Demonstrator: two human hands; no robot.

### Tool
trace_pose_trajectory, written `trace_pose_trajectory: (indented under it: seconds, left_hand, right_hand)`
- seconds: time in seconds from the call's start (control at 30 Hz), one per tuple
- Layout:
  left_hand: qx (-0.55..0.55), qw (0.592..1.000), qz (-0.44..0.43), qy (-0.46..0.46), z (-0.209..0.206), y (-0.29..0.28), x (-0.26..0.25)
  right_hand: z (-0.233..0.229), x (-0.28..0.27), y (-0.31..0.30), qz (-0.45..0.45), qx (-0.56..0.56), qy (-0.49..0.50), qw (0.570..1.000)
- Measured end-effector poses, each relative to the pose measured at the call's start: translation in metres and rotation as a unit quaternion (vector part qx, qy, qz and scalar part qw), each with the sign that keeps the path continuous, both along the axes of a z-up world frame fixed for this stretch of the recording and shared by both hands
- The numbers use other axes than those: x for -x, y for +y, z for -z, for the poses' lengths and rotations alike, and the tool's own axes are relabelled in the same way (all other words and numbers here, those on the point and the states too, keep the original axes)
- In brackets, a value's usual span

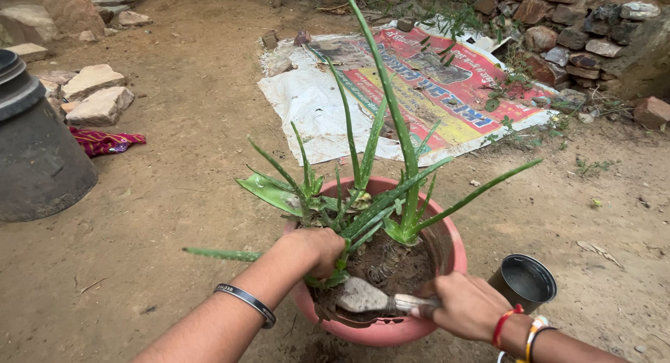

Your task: The person uses a trowel to loosen and move soil in a pink pot containing an aloe plant, adds more soil from a small cup, and firms the soil around the base of the plant by hand.

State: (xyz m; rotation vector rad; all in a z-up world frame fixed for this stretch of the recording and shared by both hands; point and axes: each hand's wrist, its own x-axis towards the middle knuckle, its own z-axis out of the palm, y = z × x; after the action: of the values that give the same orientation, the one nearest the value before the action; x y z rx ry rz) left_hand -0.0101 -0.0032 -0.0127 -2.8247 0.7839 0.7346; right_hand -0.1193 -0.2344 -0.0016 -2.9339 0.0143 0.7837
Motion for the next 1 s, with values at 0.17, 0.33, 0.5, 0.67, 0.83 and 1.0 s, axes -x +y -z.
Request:
trace_pose_trajectory:
  seconds: [0.17,0.33,0.5,0.67,0.83,1.0]
  left_hand:
    - [0.018,0.999,0.040,-0.009,0.006,0.006,-0.002]
    - [0.026,0.999,0.030,0.014,0.002,0.006,-0.003]
    - [0.054,0.999,-0.006,0.005,-0.006,0.005,0.008]
    - [0.062,0.997,-0.020,0.045,-0.015,0.003,0.015]
    - [0.084,0.992,-0.013,0.096,-0.014,0.012,0.004]
    - [0.068,0.997,-0.005,0.030,-0.009,0.016,0.011]
  right_hand:
    - [0.032,-0.011,-0.037,-0.019,-0.136,-0.043,0.990]
    - [0.028,-0.007,-0.057,0.020,-0.111,-0.039,0.993]
    - [0.018,-0.005,-0.078,0.000,-0.134,-0.062,0.989]
    - [0.008,-0.002,-0.080,-0.011,-0.075,-0.081,0.994]
    - [0.006,-0.007,-0.083,-0.011,-0.093,-0.077,0.993]
    - [0.001,-0.008,-0.086,0.039,-0.094,-0.040,0.994]
